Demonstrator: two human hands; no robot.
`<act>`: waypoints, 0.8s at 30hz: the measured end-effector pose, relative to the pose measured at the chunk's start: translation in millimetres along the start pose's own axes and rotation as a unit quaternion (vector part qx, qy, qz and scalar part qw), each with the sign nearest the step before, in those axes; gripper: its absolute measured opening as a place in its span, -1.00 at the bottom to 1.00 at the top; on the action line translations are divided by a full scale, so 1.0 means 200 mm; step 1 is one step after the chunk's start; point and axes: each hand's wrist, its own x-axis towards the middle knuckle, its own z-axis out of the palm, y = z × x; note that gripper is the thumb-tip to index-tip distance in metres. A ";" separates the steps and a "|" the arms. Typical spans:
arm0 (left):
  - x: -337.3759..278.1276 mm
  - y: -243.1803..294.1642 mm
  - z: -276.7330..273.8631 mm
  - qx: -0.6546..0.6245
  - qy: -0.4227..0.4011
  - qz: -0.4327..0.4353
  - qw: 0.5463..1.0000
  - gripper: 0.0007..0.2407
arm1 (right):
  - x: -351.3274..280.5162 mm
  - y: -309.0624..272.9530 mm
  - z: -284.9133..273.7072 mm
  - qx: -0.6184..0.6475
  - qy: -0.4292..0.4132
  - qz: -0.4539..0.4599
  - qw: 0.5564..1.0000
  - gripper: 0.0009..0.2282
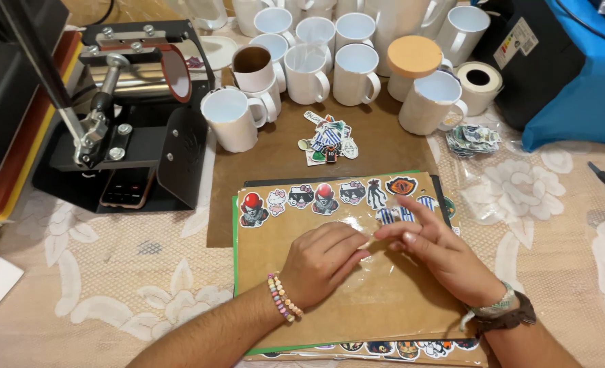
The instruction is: Peeling small stickers from a sheet and applying them to a board
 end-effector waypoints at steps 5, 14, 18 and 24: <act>0.01 -0.01 -0.01 -0.007 0.020 0.023 1.000 -0.89 | 0.00 0.01 0.01 0.053 -0.029 0.049 0.997 -0.39; -0.01 -0.03 0.01 -0.026 0.037 -0.014 0.999 -0.93 | 0.00 -0.02 0.00 0.042 -0.109 0.040 0.992 -0.33; -0.02 -0.04 0.02 -0.041 0.046 -0.021 0.998 -0.96 | -0.01 -0.08 -0.02 -0.062 0.057 0.056 0.995 -0.40; 0.08 0.03 -0.05 -0.082 0.129 -0.001 0.988 -0.91 | -0.16 -0.25 0.03 -0.137 0.032 -0.039 0.989 -0.41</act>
